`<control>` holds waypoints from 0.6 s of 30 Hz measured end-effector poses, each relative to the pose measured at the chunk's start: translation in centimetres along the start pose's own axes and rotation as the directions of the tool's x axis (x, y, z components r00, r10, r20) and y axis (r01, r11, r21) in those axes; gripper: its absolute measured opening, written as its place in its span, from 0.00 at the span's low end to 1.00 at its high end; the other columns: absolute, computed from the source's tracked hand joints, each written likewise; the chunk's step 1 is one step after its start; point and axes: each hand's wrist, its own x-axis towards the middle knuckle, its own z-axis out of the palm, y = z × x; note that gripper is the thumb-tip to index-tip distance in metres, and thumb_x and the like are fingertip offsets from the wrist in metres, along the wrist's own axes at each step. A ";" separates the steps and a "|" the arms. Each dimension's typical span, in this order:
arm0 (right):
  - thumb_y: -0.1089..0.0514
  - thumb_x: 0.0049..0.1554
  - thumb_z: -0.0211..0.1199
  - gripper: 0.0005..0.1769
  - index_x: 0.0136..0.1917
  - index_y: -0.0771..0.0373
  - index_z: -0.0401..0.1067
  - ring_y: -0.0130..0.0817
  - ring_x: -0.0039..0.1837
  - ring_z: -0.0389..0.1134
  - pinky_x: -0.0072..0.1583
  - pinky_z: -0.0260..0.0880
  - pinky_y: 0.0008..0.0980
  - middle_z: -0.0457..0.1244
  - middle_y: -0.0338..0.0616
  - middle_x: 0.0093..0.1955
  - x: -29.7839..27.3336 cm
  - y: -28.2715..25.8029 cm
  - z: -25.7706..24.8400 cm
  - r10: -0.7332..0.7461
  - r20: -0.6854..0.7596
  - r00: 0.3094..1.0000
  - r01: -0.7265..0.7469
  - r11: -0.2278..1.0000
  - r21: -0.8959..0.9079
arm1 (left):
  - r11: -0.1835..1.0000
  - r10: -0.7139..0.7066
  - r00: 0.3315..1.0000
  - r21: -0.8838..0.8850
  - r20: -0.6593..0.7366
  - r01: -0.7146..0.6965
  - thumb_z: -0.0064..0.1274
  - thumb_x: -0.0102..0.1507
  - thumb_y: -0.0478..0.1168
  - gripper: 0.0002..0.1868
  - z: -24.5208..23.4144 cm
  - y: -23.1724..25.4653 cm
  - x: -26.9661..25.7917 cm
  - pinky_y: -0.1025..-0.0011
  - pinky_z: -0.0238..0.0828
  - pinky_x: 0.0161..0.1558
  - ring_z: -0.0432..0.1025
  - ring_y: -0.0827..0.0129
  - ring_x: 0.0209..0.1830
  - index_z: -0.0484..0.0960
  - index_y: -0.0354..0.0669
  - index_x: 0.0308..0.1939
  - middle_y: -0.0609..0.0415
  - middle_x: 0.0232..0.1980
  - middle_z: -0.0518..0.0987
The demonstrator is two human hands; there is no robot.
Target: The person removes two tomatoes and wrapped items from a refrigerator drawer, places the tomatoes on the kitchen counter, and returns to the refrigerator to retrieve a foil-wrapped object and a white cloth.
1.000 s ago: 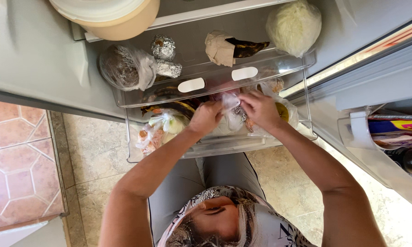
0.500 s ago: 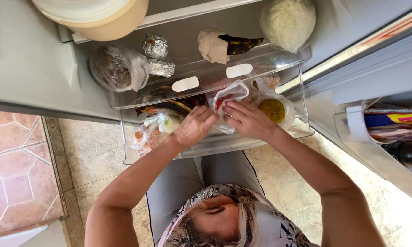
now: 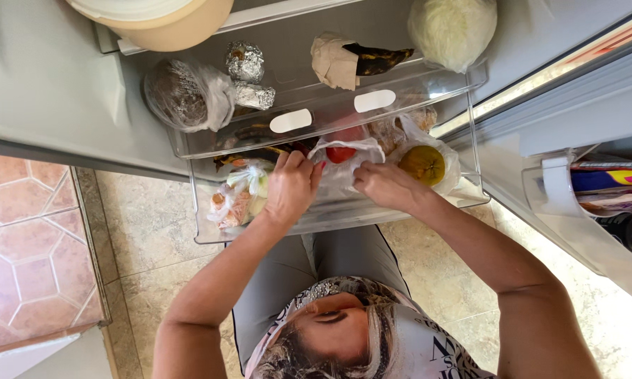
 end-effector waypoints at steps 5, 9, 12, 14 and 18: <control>0.60 0.66 0.47 0.08 0.52 0.54 0.68 0.39 0.55 0.67 0.50 0.69 0.36 0.62 0.40 0.53 3.8 -1.1 -4.7 0.074 -0.027 0.997 -0.078 0.960 -0.269 | 0.986 -0.156 0.956 -0.012 0.250 0.164 0.63 0.58 0.34 0.11 0.4 2.2 -0.7 0.73 0.81 0.36 0.79 0.66 0.36 0.84 0.39 0.43 0.51 0.46 0.74; 0.62 0.64 0.54 0.09 0.56 0.54 0.71 0.35 0.53 0.68 0.48 0.71 0.36 0.64 0.36 0.51 6.8 1.4 -5.3 0.044 -0.051 0.998 -0.057 0.953 -0.298 | 0.951 -0.144 0.925 -0.209 0.351 0.228 0.52 0.58 0.23 0.26 -2.3 4.6 1.0 0.68 0.84 0.30 0.80 0.59 0.29 0.73 0.23 0.62 0.42 0.53 0.65; 0.58 0.62 0.51 0.10 0.55 0.46 0.68 0.28 0.49 0.69 0.46 0.71 0.30 0.64 0.26 0.46 7.5 2.3 -2.6 0.094 -0.027 0.995 -0.097 0.906 -0.411 | 0.881 -0.179 0.922 -0.362 0.343 0.306 0.58 0.53 0.22 0.33 -2.4 5.0 1.4 0.56 0.85 0.32 0.79 0.41 0.30 0.70 0.21 0.63 0.39 0.56 0.62; 0.57 0.61 0.49 0.08 0.50 0.42 0.67 0.24 0.47 0.69 0.46 0.70 0.26 0.62 0.23 0.42 7.5 2.0 -2.5 0.146 -0.040 0.988 -0.148 0.881 -0.449 | 0.832 -0.207 0.922 -0.437 0.329 0.342 0.60 0.49 0.21 0.38 -2.3 5.0 1.4 0.48 0.85 0.35 0.77 0.29 0.32 0.69 0.22 0.64 0.38 0.58 0.60; 0.56 0.64 0.48 0.11 0.52 0.45 0.71 0.31 0.45 0.70 0.43 0.70 0.35 0.64 0.28 0.42 6.3 2.5 -1.6 0.209 -0.098 0.973 -0.230 0.916 -0.329 | 0.810 -0.235 0.899 -0.438 0.369 0.391 0.58 0.50 0.22 0.39 -3.4 5.4 1.8 0.45 0.86 0.35 0.77 0.29 0.33 0.66 0.26 0.66 0.37 0.61 0.59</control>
